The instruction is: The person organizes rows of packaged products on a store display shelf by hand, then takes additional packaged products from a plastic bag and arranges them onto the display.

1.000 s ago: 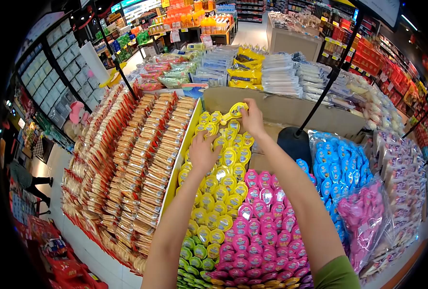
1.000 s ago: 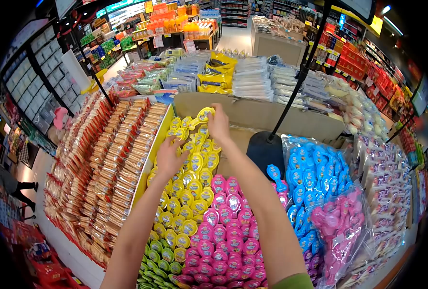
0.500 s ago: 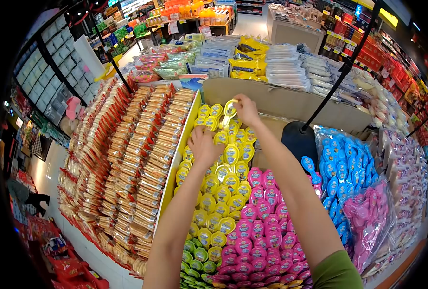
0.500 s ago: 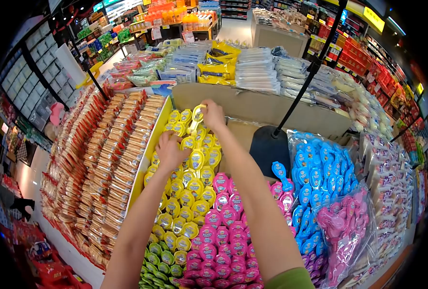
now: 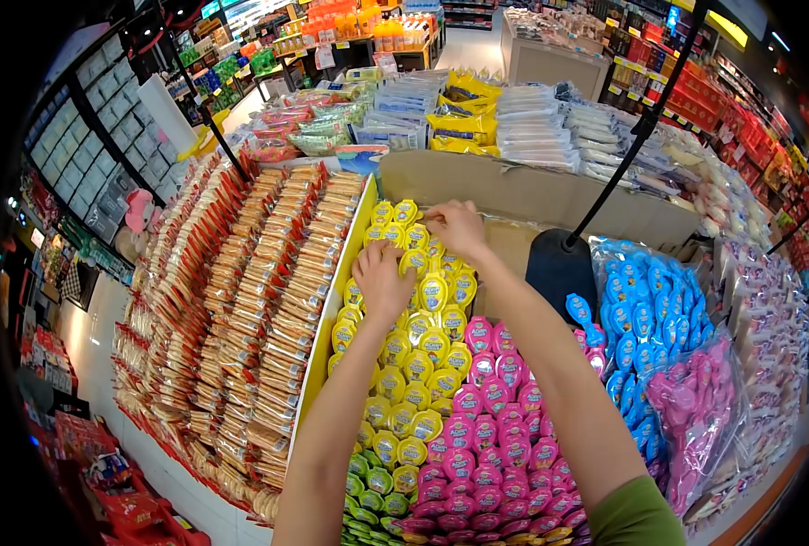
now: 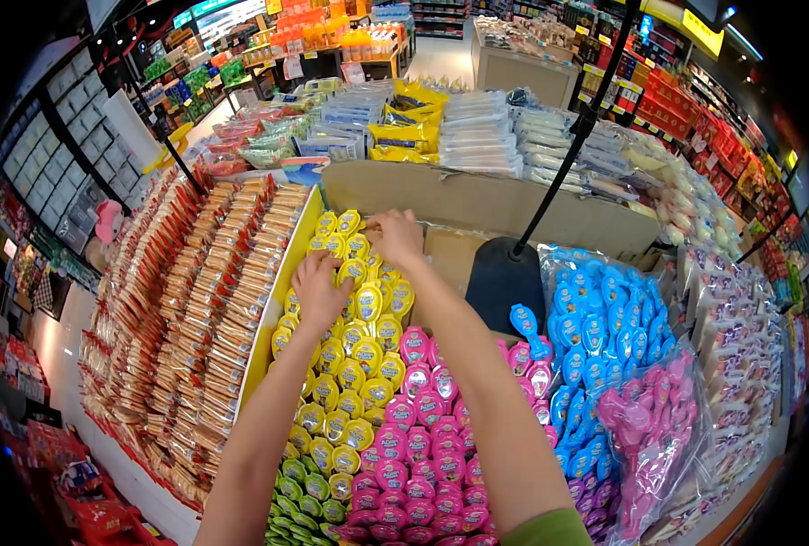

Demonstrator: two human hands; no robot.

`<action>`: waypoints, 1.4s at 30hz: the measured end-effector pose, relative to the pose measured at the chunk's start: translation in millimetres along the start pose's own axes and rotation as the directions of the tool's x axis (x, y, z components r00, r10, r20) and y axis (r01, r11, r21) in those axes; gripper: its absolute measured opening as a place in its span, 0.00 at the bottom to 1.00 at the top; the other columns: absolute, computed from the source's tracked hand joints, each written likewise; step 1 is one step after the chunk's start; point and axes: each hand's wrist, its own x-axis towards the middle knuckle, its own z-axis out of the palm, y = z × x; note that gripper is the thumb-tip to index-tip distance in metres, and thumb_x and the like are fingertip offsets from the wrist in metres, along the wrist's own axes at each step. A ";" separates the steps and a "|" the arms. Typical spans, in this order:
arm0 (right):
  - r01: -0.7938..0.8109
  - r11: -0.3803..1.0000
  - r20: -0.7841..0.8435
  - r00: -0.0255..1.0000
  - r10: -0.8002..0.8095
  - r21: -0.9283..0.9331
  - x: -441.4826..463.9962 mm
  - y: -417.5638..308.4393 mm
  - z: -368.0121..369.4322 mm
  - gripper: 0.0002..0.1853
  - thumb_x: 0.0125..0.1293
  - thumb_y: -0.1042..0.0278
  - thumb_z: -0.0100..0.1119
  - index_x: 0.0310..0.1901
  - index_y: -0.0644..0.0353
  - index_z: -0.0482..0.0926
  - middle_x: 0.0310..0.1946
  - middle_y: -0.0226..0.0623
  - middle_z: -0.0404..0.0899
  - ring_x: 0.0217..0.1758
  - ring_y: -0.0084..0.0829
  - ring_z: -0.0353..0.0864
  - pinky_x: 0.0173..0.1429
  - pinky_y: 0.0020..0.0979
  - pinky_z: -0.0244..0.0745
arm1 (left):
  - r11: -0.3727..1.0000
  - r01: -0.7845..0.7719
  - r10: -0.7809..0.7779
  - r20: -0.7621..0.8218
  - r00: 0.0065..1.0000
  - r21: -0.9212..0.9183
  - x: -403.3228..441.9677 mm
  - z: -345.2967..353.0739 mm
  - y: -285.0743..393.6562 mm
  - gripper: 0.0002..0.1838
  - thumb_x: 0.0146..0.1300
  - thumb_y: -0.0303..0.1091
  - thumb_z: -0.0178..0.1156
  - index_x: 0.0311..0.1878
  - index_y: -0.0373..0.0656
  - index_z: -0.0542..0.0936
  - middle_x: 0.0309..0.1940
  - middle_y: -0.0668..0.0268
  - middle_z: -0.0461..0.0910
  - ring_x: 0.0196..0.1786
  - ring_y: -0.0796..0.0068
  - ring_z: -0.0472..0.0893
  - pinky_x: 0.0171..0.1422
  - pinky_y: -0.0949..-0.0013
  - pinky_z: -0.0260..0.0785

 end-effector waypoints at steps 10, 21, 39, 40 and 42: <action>-0.164 0.980 0.397 0.911 0.109 0.108 -1.3 13.7 -18.3 0.23 0.48 0.55 0.71 0.44 0.60 0.82 0.42 0.44 0.82 0.44 0.41 0.83 0.48 0.39 0.77 | 0.979 -0.198 0.201 0.057 0.978 -0.055 -2.2 -9.9 15.6 0.13 0.60 0.44 0.62 0.45 0.52 0.84 0.62 0.61 0.70 0.68 0.56 0.62 0.71 0.49 0.49; -0.091 0.830 -0.028 0.991 0.128 0.551 4.7 34.2 -7.2 0.17 0.57 0.71 0.67 0.46 0.63 0.73 0.34 0.34 0.80 0.33 0.23 0.79 0.37 0.26 0.77 | 0.970 -0.243 0.234 0.256 0.938 0.003 -19.9 -29.0 20.3 0.30 0.48 0.57 0.69 0.48 0.45 0.82 0.65 0.58 0.65 0.72 0.53 0.56 0.72 0.48 0.47; 0.176 0.971 0.001 0.984 -0.179 0.160 -14.5 29.7 -9.2 0.16 0.59 0.66 0.61 0.48 0.61 0.80 0.34 0.39 0.82 0.40 0.38 0.79 0.47 0.37 0.75 | 0.957 -0.288 0.286 0.208 0.936 -0.021 -24.0 -17.7 15.4 0.32 0.53 0.49 0.65 0.62 0.51 0.72 0.66 0.58 0.64 0.70 0.53 0.59 0.72 0.47 0.47; 0.185 0.980 -0.032 0.983 -0.183 0.077 -12.5 29.2 -6.2 0.17 0.60 0.64 0.59 0.49 0.61 0.80 0.36 0.41 0.83 0.42 0.41 0.79 0.49 0.39 0.74 | 0.960 -0.281 0.278 0.194 0.941 -0.014 -24.5 -18.1 16.4 0.33 0.53 0.50 0.65 0.62 0.51 0.72 0.66 0.57 0.64 0.70 0.53 0.59 0.72 0.46 0.47; 0.096 0.995 0.118 0.988 -0.096 0.001 -10.1 13.9 -12.3 0.17 0.62 0.61 0.56 0.49 0.61 0.79 0.41 0.43 0.82 0.44 0.45 0.79 0.51 0.42 0.73 | 0.964 -0.267 0.263 0.169 0.950 0.003 -25.5 -19.2 19.7 0.33 0.53 0.53 0.64 0.62 0.50 0.72 0.67 0.57 0.63 0.70 0.52 0.59 0.71 0.45 0.46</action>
